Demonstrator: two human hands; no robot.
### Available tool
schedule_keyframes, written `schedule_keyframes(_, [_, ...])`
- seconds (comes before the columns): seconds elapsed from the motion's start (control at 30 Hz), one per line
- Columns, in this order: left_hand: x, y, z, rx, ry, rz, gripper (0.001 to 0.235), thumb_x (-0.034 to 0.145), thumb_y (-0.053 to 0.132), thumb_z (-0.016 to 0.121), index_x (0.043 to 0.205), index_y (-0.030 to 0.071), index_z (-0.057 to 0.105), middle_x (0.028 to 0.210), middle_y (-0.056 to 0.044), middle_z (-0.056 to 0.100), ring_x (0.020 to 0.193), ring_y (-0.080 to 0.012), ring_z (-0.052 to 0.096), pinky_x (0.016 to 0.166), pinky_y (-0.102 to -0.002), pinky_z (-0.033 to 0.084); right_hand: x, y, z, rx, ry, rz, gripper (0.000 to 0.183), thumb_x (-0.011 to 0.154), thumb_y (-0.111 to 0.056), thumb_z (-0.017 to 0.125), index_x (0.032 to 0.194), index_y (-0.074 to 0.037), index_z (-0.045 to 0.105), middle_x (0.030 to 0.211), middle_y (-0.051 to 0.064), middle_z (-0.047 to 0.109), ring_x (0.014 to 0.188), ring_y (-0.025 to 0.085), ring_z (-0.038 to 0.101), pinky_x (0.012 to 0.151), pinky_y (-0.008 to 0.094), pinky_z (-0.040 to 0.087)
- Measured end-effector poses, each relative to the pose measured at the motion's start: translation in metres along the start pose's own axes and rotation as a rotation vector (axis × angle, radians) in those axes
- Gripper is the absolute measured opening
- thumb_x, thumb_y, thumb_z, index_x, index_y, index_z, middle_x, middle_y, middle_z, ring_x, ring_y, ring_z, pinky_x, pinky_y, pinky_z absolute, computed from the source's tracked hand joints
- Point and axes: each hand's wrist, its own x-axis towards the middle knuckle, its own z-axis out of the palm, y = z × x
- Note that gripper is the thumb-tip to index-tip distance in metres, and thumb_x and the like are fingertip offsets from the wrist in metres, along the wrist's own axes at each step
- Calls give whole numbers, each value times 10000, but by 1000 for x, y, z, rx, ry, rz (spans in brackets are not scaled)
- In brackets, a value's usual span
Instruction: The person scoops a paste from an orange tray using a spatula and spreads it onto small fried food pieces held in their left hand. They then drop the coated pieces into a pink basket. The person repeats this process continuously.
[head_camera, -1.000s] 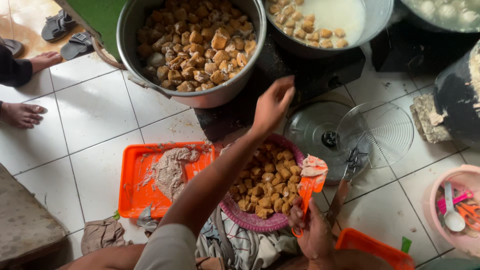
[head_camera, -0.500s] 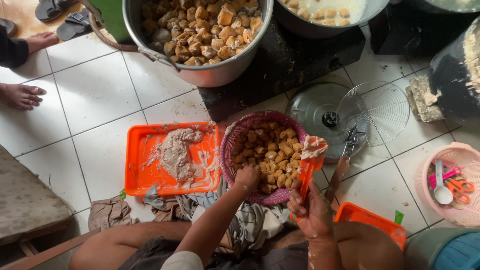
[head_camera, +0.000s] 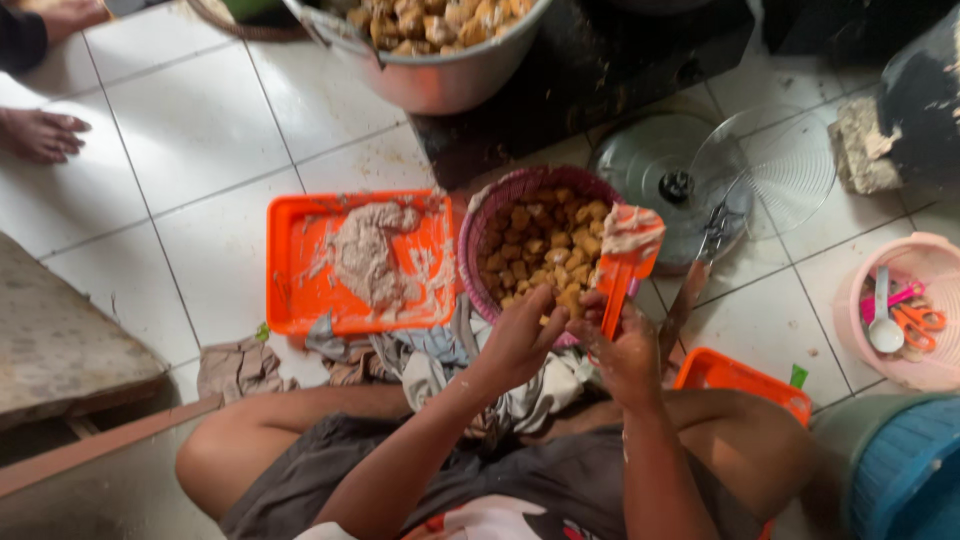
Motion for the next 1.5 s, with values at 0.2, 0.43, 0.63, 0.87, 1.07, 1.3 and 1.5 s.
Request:
schedule_keyframes(0.2, [-18,19,-20,5,-26,-15,290,1087,274,494,971,9,520,891,-197,652,854,-409,649,720,-474,477,-5,-2,3,119,-154,29,333,885,-108,814,1143,-1,634,954,-7,644,856,59,612,780,214,524])
schedule_keyframes(0.43, [-26,20,-26,-360,-34,-163,277,1053,268,560,1013,-5,581,888,-31,667,859,-107,739,736,-288,606,-7,-7,17,346,-74,161,279,929,-169,778,1094,2,633,800,-1,615,604,45,468,553,218,353])
schedule_keyframes(0.63, [-12,6,-27,-716,47,-500,238,1004,265,622,1041,31,645,900,-29,693,819,-81,703,802,-249,625,-3,-18,31,25,2,128,267,994,-263,657,1015,1,679,702,-27,531,573,55,434,519,232,327])
schedule_keyframes(0.87, [5,17,-34,-719,294,-316,233,1008,215,693,1045,-10,648,863,-36,694,811,-79,664,746,-243,562,-20,-27,35,58,-75,174,527,1096,-446,397,1049,-5,683,762,-4,529,602,78,395,534,258,314])
schedule_keyframes(1.07, [-11,34,-31,-631,210,-183,252,1028,230,613,1175,26,616,898,52,700,840,0,621,742,-186,503,-14,-12,26,-314,-28,-30,455,1072,-449,465,1141,-36,643,905,-9,568,793,98,503,666,275,427])
schedule_keyframes(1.3, [-1,17,-44,-817,247,-212,285,1092,242,614,1220,-12,632,850,40,575,789,-35,479,722,-205,412,-10,-22,-6,-536,-75,-216,425,1076,-411,533,1136,-11,666,1012,48,577,915,139,540,805,304,452])
schedule_keyframes(1.5, [-4,15,-42,-753,168,-151,308,1032,310,496,1168,59,612,972,71,643,925,-21,567,843,-191,465,-5,-30,1,-599,-5,-262,379,1066,-370,535,1114,-12,649,951,15,629,834,117,567,770,283,464])
